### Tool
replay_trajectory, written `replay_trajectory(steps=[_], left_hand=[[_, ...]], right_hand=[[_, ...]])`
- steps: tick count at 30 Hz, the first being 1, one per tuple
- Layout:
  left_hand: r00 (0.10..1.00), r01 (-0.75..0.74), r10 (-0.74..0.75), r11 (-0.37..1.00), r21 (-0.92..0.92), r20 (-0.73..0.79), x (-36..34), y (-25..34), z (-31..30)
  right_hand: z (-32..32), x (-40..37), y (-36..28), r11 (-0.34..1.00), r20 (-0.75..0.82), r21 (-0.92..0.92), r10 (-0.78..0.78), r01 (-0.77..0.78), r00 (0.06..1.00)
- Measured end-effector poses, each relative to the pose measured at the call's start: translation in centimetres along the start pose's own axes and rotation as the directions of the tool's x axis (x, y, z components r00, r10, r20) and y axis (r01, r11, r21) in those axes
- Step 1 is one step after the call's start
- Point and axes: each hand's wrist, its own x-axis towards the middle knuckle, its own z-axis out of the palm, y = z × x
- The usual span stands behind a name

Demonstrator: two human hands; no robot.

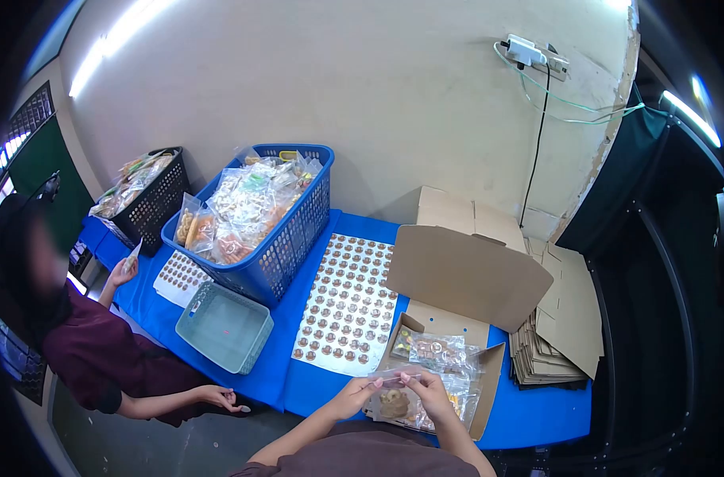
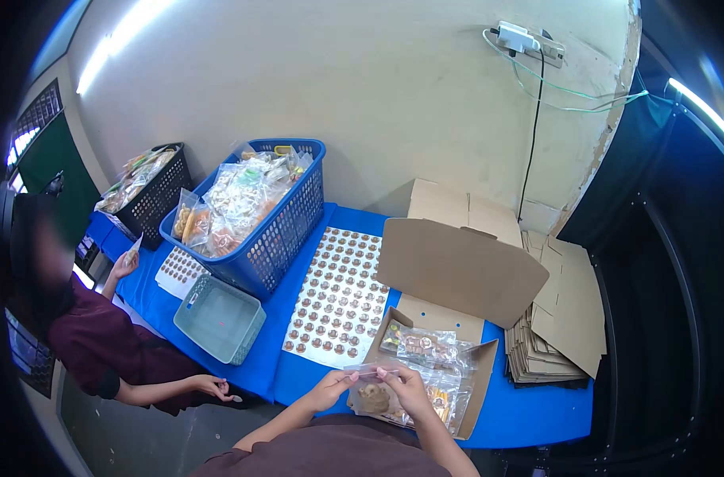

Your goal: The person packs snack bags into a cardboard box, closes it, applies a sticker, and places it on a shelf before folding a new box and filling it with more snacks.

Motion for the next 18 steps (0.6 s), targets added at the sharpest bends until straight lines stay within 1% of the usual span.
replay_trajectory(steps=[1, 2, 3, 4, 6, 8, 10, 11, 12, 13, 14, 15, 16, 17, 18], left_hand=[[1.000, -0.002, 0.002, 1.000, -0.002, -0.004, 0.2, -0.1, -0.1], [1.000, 0.010, -0.009, 0.998, 0.055, -0.017, 0.3, -0.4, -0.2], [0.999, 0.026, -0.023, 0.994, 0.110, -0.030, 0.3, -0.4, -0.1], [0.999, 0.029, -0.026, 0.994, 0.107, -0.033, 0.3, -0.3, 0.0], [0.998, -0.040, 0.043, 0.995, 0.089, -0.035, 0.3, 0.1, 0.1], [0.997, -0.038, 0.044, 0.995, 0.093, -0.061, 0.3, -0.4, -0.4], [0.995, -0.037, 0.045, 0.995, 0.097, -0.085, 0.3, -0.1, -0.3], [0.973, -0.112, 0.128, 0.989, 0.091, -0.191, 0.5, 0.2, -0.2], [0.933, -0.188, 0.207, 0.978, 0.093, -0.295, 0.7, 0.7, -0.2], [0.932, -0.189, 0.208, 0.978, 0.093, -0.295, 0.7, 0.8, -0.5], [0.936, -0.146, 0.185, 0.978, 0.150, -0.298, 0.6, 0.8, -1.1], [0.939, -0.102, 0.162, 0.973, 0.206, -0.302, 0.4, 0.9, -1.5], [0.965, -0.104, 0.141, 0.980, 0.172, -0.222, 0.4, 1.0, -1.7], [0.965, -0.104, 0.141, 0.980, 0.171, -0.223, 0.3, 1.1, -1.3], [0.967, -0.147, 0.182, 0.969, 0.197, -0.178, 0.1, 2.1, -0.2]], right_hand=[[-0.3, 0.1, 0.3, 0.987, -0.010, -0.138, -0.089, 0.087, 0.996], [-0.4, 0.1, 0.5, 0.987, -0.007, -0.140, -0.085, 0.083, 0.996], [-0.3, -0.1, 0.5, 0.994, -0.033, -0.103, -0.039, 0.035, 0.999], [-0.1, -0.2, 0.4, 0.998, -0.056, -0.065, 0.005, -0.009, 0.998], [0.4, -0.4, 0.1, 0.999, -0.063, -0.034, 0.013, -0.016, 0.998], [0.7, -0.4, 0.0, 1.000, -0.072, -0.002, 0.020, -0.021, 0.997], [0.8, -0.3, -0.1, 0.996, -0.070, -0.059, -0.071, 0.067, 0.995], [0.8, -0.3, -0.6, 0.996, -0.070, -0.060, -0.072, 0.067, 0.995], [0.6, -0.4, -1.2, 0.994, -0.104, -0.071, -0.091, 0.084, 0.990], [0.6, -0.4, -1.7, 0.992, -0.138, -0.083, -0.110, 0.099, 0.984], [0.7, -0.4, -1.8, 0.992, -0.137, -0.084, -0.110, 0.099, 0.984], [0.9, -0.4, -1.9, 0.985, -0.163, -0.112, -0.151, 0.134, 0.975], [1.2, -0.4, -1.9, 0.976, -0.188, -0.142, -0.193, 0.168, 0.963], [1.5, -0.5, -1.9, 0.976, -0.187, -0.143, -0.193, 0.167, 0.963], [2.0, -0.5, -1.8, 0.938, -0.148, -0.284, -0.246, 0.197, 0.958]])
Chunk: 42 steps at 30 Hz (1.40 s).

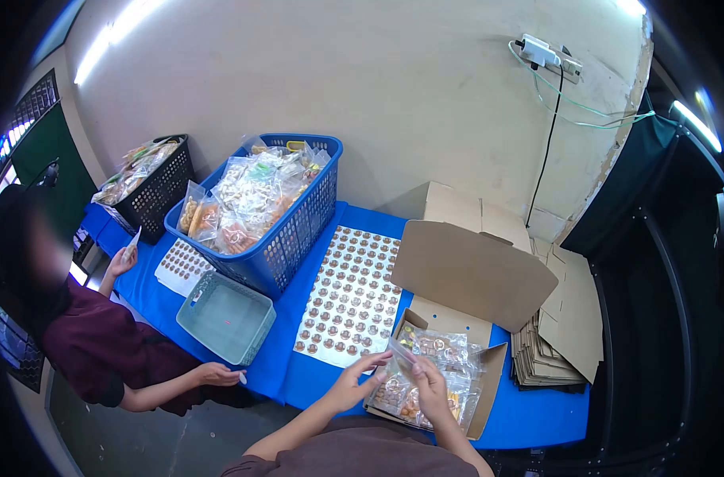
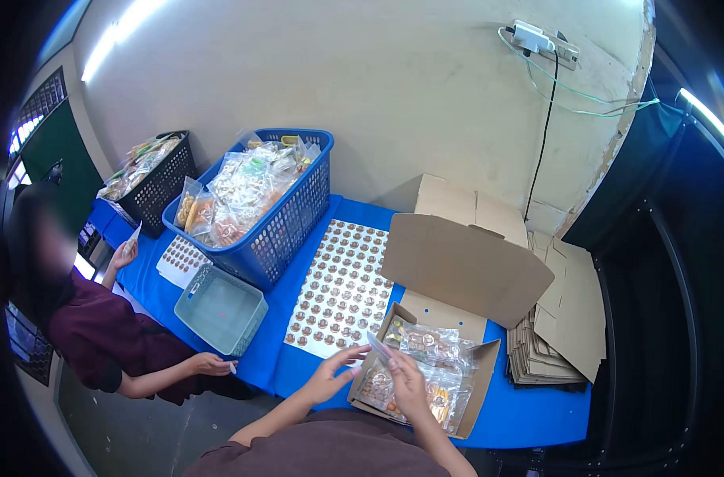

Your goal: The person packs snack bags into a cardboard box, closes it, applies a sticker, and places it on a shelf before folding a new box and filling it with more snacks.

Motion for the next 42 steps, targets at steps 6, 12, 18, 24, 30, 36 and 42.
replay_trajectory(steps=[6, 12, 18, 24, 30, 36, 42], left_hand=[[0.990, -0.127, 0.130, 0.990, 0.058, -0.050, -0.2, 0.6, 2.7], [0.977, 0.006, -0.001, 1.000, 0.024, -0.212, -0.8, -0.9, 3.2], [0.966, 0.079, -0.088, 0.996, -0.047, -0.243, -0.8, -1.6, 2.1], [0.993, 0.027, -0.044, 0.987, -0.156, -0.107, -0.2, -2.4, 0.7], [0.993, 0.101, -0.066, 0.913, -0.395, 0.102, 0.1, -1.5, 0.5], [0.983, 0.185, -0.166, 0.889, -0.418, 0.083, 0.3, -2.0, 2.9], [0.980, 0.138, -0.183, 0.912, -0.387, -0.082, 0.8, -2.5, 2.9]], right_hand=[[1.7, 0.1, 1.4, 0.956, 0.060, -0.158, -0.240, 0.246, 0.969], [1.9, 0.3, 1.0, 0.987, -0.252, -0.159, -0.048, 0.008, 0.966], [0.9, 0.7, 3.0, 0.994, 0.064, 0.085, 0.070, -0.075, 0.995], [1.0, 0.6, 1.9, 0.942, 0.135, 0.245, 0.203, -0.231, 0.970], [1.0, 0.6, 0.3, 0.900, 0.083, 0.386, 0.187, -0.205, 0.979], [1.0, 1.5, -0.7, 0.772, -0.041, 0.620, 0.211, -0.141, 0.977], [2.0, -0.2, 1.5, 0.911, 0.022, 0.376, 0.174, -0.169, 0.984]])
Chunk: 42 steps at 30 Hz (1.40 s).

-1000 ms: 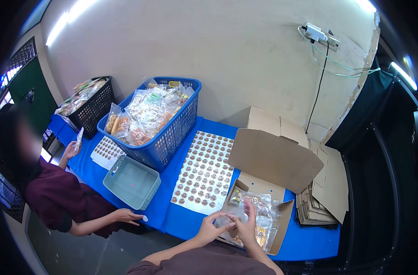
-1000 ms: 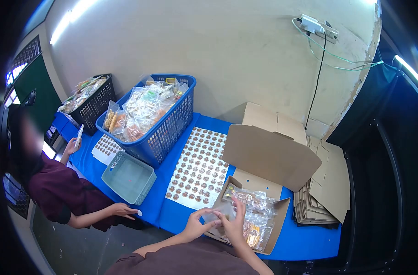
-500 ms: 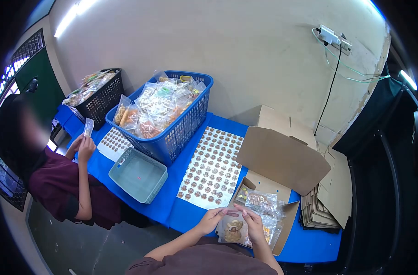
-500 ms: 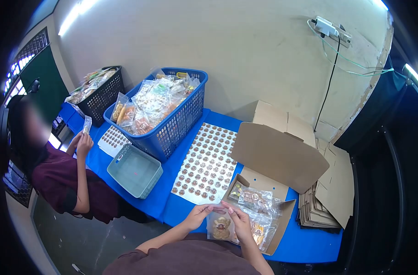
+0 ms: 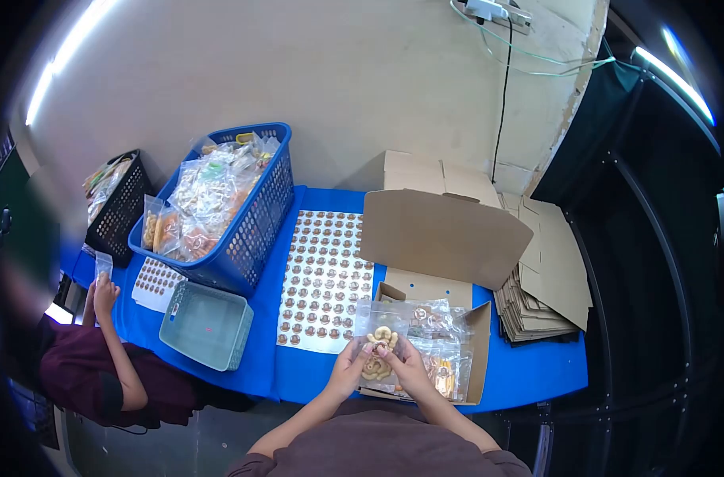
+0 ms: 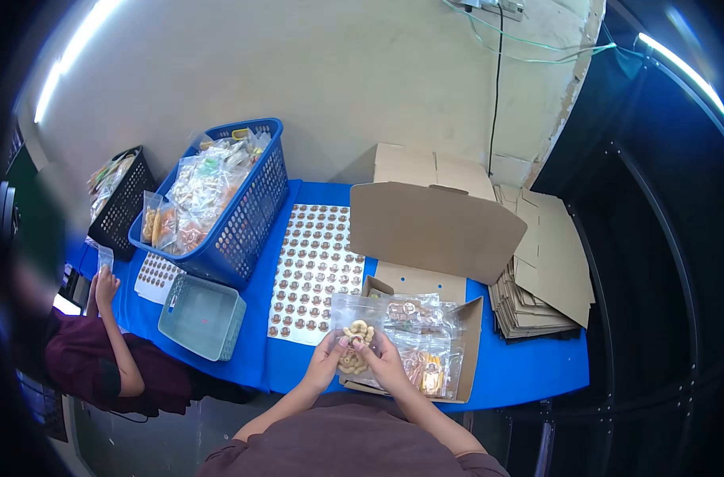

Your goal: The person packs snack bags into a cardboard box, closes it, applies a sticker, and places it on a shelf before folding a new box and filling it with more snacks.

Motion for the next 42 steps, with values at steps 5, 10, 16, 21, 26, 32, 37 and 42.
replay_trajectory(steps=[5, 10, 16, 21, 26, 32, 37, 42], left_hand=[[0.999, -0.020, 0.015, 0.989, 0.149, 0.030, -0.2, -1.4, 0.0], [0.975, -0.217, 0.211, 0.972, 0.086, 0.065, 0.0, -0.5, 0.8], [0.995, -0.101, 0.101, 0.994, 0.030, 0.002, 1.1, -0.1, 0.1], [0.999, -0.035, 0.035, 0.999, -0.001, 0.021, 1.5, -0.2, -0.8], [0.983, -0.168, 0.174, 0.982, -0.091, 0.060, 0.6, 1.2, 1.0], [0.935, -0.341, 0.279, 0.876, 0.342, 0.217, -1.4, 1.9, 3.0], [0.983, -0.181, 0.146, 0.883, 0.432, 0.112, -0.7, 2.2, 2.1], [0.971, -0.228, 0.143, 0.804, 0.549, 0.193, 1.0, 1.4, 0.0]], right_hand=[[-1.5, 0.5, -0.6, 1.000, -0.153, -0.018, -0.020, 0.018, 0.988], [-2.7, -0.1, -1.1, 0.984, -0.059, -0.156, -0.100, 0.089, 0.993], [-2.7, -1.1, -1.0, 0.953, -0.038, -0.283, -0.126, 0.111, 0.991], [-3.7, -1.2, -0.6, 0.982, -0.032, -0.186, -0.021, 0.014, 0.999], [-3.0, -1.5, -1.5, 0.752, -0.086, -0.545, -0.490, 0.371, 0.868], [-1.4, -1.4, -2.1, 0.519, 0.129, -0.726, -0.542, 0.451, 0.830], [-2.8, 0.0, 0.0, 0.852, -0.038, -0.449, -0.318, 0.268, 0.947], [-4.1, 0.0, 1.0, 0.959, -0.015, -0.267, -0.104, 0.096, 0.994]])
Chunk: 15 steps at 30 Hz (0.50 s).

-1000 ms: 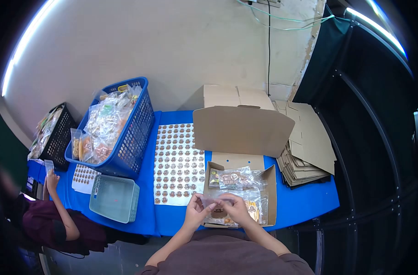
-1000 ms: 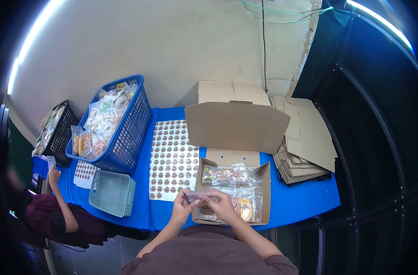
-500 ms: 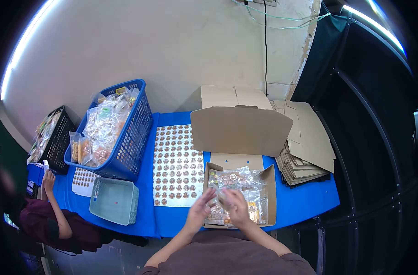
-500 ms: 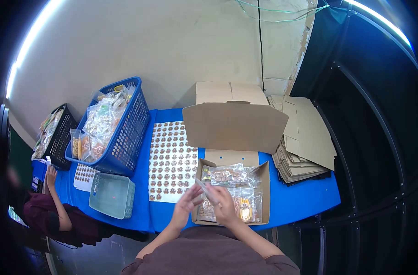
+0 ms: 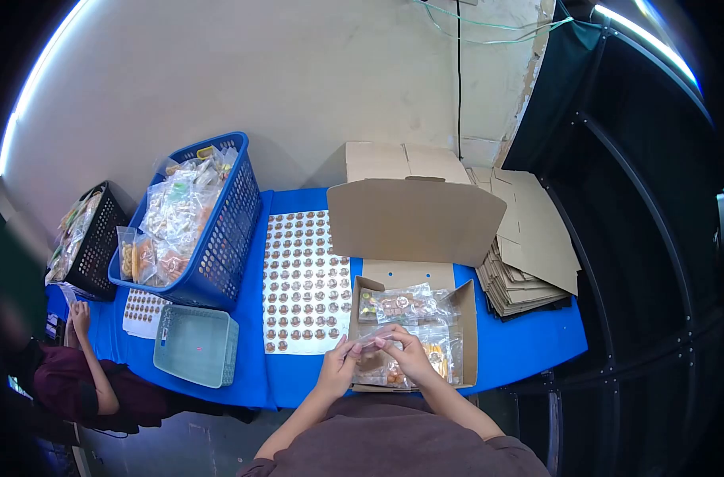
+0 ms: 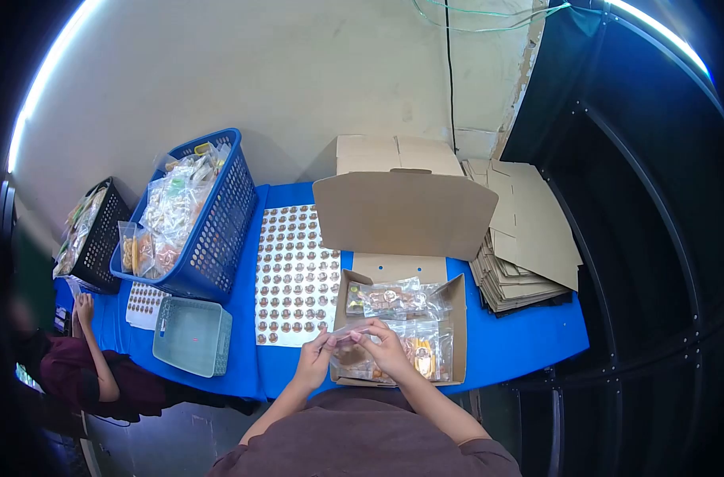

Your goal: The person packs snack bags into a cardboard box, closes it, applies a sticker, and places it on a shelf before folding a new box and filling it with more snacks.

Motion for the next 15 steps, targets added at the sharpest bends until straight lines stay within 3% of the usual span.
replay_trajectory(steps=[4, 6, 8, 11, 13, 15], left_hand=[[0.994, 0.011, -0.006, 0.999, -0.043, 0.113, 0.1, 0.3, -0.3], [0.996, 0.054, -0.073, 0.948, -0.314, -0.047, 0.0, 0.4, 0.3], [0.999, 0.025, -0.034, 0.967, -0.255, -0.032, 0.3, -0.3, -0.5], [0.999, -0.020, 0.027, 0.975, -0.223, 0.029, 0.3, 0.1, -0.4], [0.996, -0.045, 0.065, 0.966, -0.254, 0.069, 0.4, 0.6, 0.1], [0.991, -0.083, 0.097, 0.984, -0.156, 0.089, 0.1, 0.6, 0.7]], right_hand=[[-0.5, -0.2, -1.2, 0.976, 0.009, 0.146, 0.164, -0.163, 0.986], [-0.8, -0.2, -1.7, 0.959, -0.019, 0.193, 0.213, -0.205, 0.977], [-1.4, -0.1, -1.3, 0.989, -0.222, 0.148, 0.060, -0.027, 0.973], [-0.5, -0.4, -2.8, 0.986, -0.291, 0.161, 0.006, 0.043, 0.957], [0.0, -0.6, -0.9, 0.994, -0.217, 0.101, -0.013, 0.035, 0.976], [0.4, -0.7, -0.7, 0.999, -0.136, 0.038, -0.031, 0.037, 0.990]])
